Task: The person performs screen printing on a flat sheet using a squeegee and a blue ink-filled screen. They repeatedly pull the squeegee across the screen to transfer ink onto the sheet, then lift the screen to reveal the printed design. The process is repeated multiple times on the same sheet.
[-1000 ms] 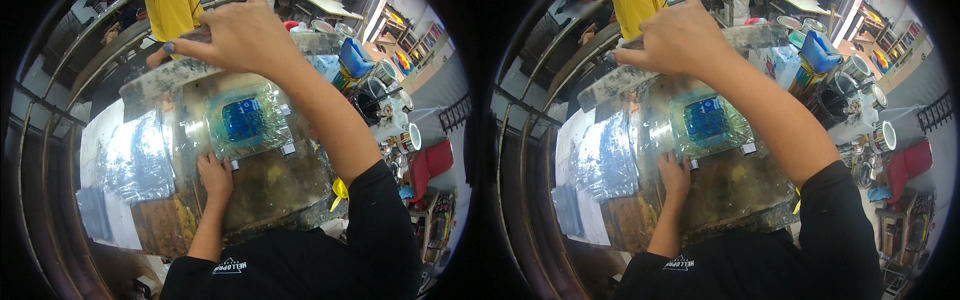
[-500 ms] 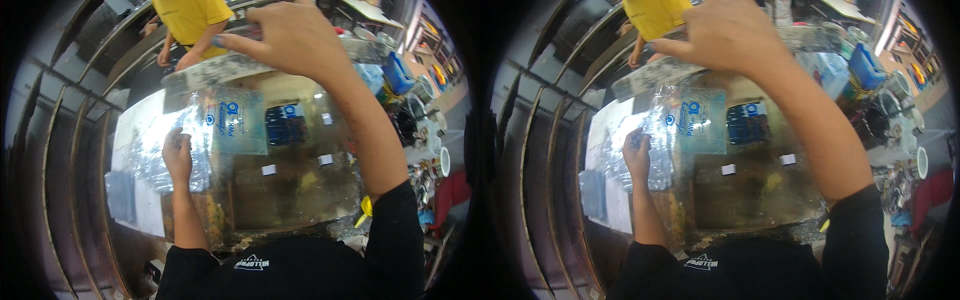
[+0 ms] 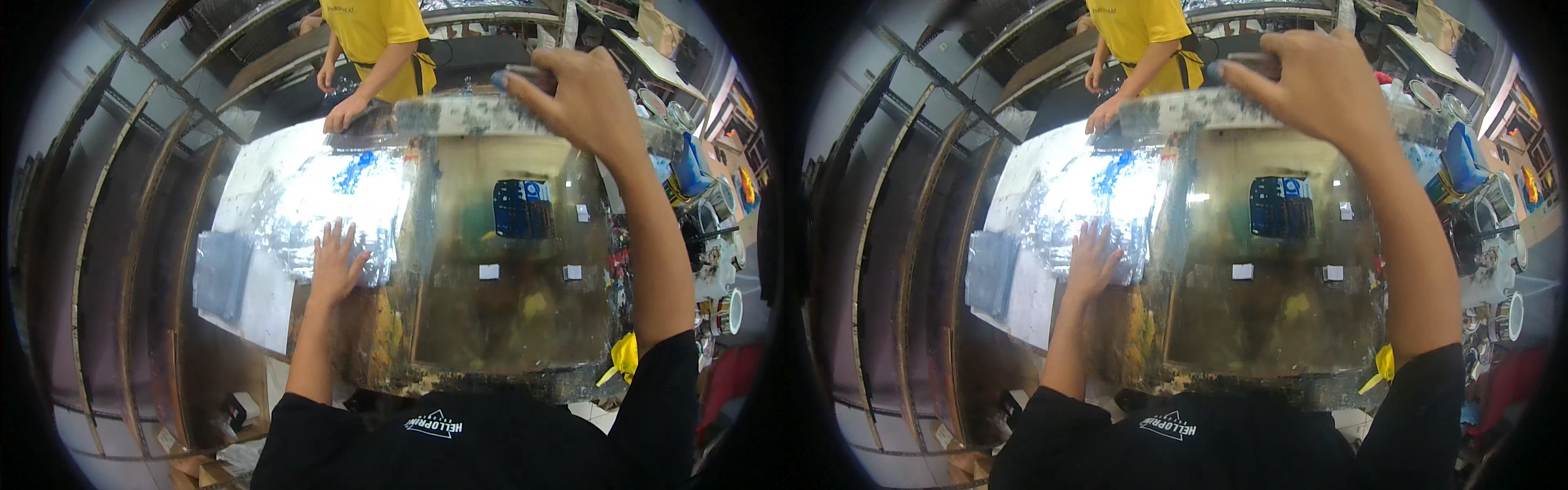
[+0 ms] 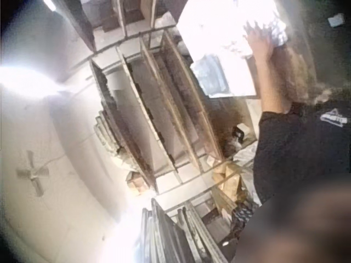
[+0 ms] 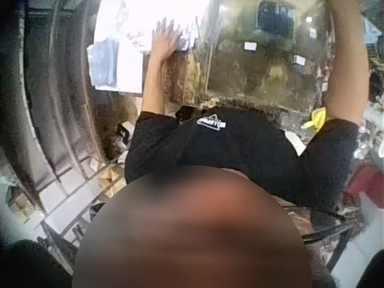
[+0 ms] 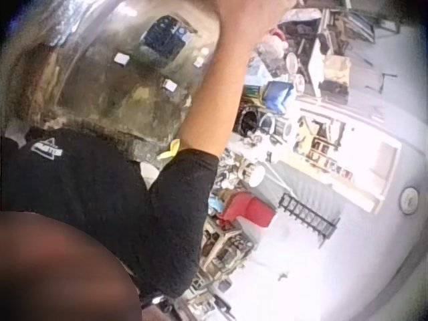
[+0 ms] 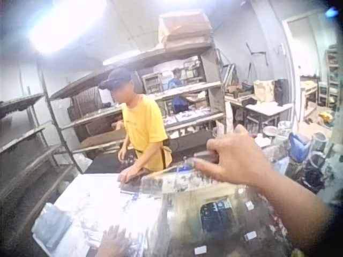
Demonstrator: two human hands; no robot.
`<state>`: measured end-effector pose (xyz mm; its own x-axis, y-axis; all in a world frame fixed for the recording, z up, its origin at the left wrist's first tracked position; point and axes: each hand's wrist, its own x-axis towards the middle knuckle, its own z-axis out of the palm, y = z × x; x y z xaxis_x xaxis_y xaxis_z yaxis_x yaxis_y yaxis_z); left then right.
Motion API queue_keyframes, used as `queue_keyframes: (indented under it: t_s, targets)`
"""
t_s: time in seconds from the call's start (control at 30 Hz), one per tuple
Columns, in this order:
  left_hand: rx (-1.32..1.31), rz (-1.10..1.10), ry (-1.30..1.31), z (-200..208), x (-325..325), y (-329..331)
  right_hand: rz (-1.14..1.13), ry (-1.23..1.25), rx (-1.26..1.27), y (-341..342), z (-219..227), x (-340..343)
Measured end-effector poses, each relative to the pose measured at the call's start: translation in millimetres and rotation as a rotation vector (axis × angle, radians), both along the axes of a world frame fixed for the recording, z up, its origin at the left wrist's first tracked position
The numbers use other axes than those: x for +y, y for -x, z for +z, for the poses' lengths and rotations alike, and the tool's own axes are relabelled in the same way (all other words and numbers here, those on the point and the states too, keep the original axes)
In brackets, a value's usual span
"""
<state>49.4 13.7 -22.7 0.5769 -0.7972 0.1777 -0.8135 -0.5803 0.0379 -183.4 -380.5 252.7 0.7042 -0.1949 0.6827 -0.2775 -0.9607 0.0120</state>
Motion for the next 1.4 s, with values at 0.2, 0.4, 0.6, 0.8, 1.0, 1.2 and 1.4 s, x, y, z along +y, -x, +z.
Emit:
queue_keyframes:
  t_s: [0.2, 0.4, 0.6, 0.8, 1.0, 1.2, 1.4]
  targets:
    - [0.228, 0.13, 0.143, -9, -7, 29, -0.007, 0.032, -0.001, -4, -3, -6]
    - [0.408, 0.119, 0.432, 26, -13, 22, 0.012, 0.054, -0.025, 1, -9, -5]
    - [0.396, -0.066, 0.181, 45, -97, 84, 0.01, 0.074, -0.025, -5, -7, -7]
    - [0.212, -0.367, -0.011, 5, -182, 166, 0.032, 0.003, 0.023, 1, -4, -7]
    - [0.272, -0.659, 0.06, -5, -258, 205, 0.04, -0.113, 0.078, 3, 13, -3]
    - [0.384, -0.825, 0.199, -4, -322, 260, 0.065, -0.092, 0.098, 2, 21, -6]
    - [0.363, -0.637, 0.141, 16, -265, 257, -0.179, 0.084, 0.082, -7, 15, 7]
